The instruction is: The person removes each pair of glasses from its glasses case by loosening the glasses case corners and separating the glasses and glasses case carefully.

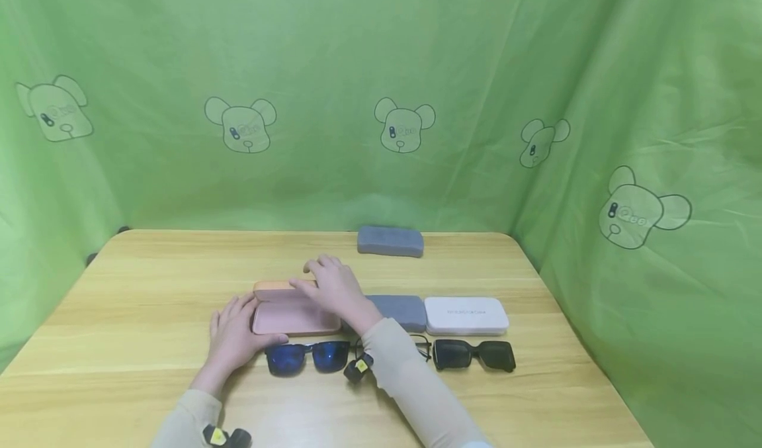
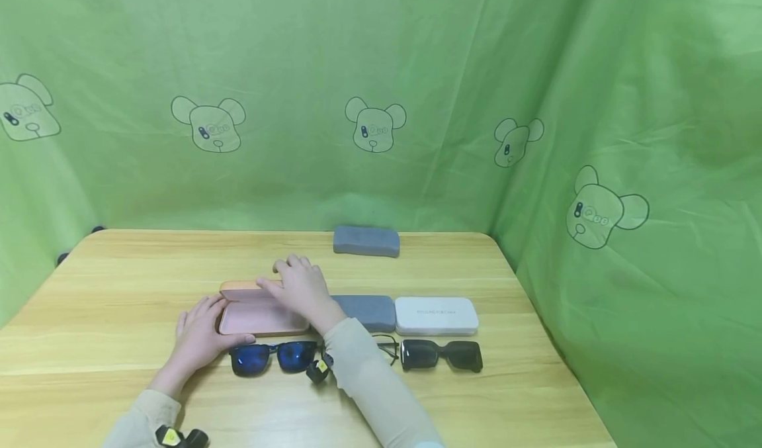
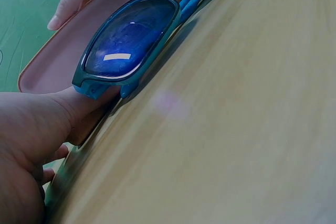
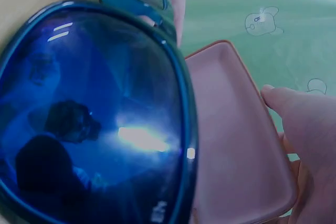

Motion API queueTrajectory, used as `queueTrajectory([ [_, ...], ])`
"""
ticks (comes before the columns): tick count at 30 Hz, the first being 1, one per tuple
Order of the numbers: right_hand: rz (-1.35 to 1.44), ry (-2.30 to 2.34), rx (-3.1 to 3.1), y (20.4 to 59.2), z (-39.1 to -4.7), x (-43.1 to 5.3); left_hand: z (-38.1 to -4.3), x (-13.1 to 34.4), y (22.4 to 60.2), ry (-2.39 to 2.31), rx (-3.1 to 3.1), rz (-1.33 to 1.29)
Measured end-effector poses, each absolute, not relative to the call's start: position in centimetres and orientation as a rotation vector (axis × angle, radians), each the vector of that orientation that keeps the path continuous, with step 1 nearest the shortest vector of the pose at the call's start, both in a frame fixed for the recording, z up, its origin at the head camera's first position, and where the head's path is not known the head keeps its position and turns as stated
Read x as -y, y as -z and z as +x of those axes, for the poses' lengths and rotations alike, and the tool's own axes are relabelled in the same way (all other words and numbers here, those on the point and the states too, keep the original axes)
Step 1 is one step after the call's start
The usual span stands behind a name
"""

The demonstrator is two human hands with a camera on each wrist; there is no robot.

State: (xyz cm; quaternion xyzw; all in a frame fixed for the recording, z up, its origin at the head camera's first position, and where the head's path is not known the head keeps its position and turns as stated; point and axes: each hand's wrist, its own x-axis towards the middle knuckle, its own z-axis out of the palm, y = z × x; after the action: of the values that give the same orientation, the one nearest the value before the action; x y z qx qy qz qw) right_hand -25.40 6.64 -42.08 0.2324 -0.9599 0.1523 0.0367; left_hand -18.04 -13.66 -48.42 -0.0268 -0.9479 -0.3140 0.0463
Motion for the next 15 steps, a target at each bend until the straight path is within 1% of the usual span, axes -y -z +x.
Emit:
queueTrajectory([
  [15,0.713,-0.455,3.006,42.79,-25.35,-6.73,-18.06,13.76,48.46,0.952,2.913,-0.090],
])
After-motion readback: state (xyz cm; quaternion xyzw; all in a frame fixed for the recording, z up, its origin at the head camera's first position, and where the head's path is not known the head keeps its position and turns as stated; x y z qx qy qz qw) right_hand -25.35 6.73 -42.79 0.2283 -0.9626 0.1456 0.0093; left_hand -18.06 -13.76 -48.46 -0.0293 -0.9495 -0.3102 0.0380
